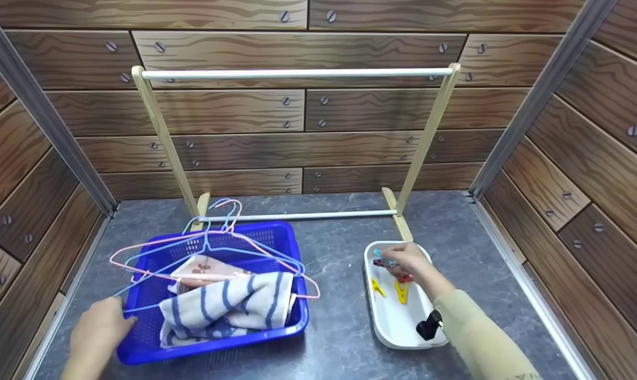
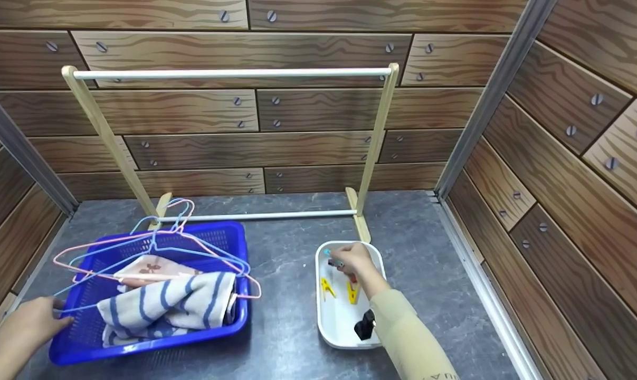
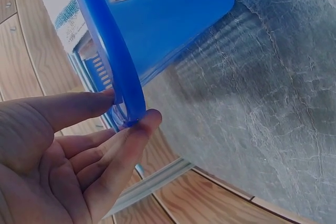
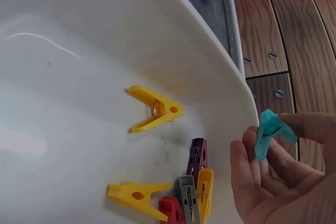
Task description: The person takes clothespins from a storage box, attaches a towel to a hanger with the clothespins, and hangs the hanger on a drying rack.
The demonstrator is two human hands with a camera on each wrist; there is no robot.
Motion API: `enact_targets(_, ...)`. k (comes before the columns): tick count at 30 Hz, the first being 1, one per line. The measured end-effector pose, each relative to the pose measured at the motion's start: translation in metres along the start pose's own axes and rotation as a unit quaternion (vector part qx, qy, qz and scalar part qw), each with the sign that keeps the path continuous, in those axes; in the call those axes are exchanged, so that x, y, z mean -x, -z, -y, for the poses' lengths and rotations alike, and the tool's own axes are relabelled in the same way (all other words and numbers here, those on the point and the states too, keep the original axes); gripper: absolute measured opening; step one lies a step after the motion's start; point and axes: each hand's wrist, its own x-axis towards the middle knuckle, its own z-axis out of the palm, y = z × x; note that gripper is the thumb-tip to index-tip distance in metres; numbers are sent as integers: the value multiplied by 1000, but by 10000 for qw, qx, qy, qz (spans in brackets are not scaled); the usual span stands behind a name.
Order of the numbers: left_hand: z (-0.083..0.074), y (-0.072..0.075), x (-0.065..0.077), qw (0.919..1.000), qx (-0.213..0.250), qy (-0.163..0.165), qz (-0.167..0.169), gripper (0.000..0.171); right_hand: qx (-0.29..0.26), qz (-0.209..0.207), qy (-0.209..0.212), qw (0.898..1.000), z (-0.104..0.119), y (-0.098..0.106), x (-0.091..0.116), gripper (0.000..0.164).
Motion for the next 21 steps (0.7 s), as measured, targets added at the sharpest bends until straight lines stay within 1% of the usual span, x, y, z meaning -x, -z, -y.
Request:
enact_targets(3, 0, 2, 0, 10000, -46, -9, 55, 30, -36, 11, -20, 10000, 1, 0, 0, 41)
enact_targets(9, -1, 8, 1, 9995, -184, 99, 234, 40, -211, 80, 20, 9997, 3, 2, 2, 41)
enact_targets(13, -1, 17, 1, 9992, -321, 113, 215, 43, -279, 86, -7, 9996, 4, 4, 3, 43)
enact_targets(17, -3, 27, 2, 9988, -443, 134, 166, 47, -315, 132, 55, 9994, 4, 5, 5, 44)
enact_targets(21, -4, 36, 3, 9986, -527, 26, -48, 45, -398, 228, 146, 9988, 3, 5, 6, 44)
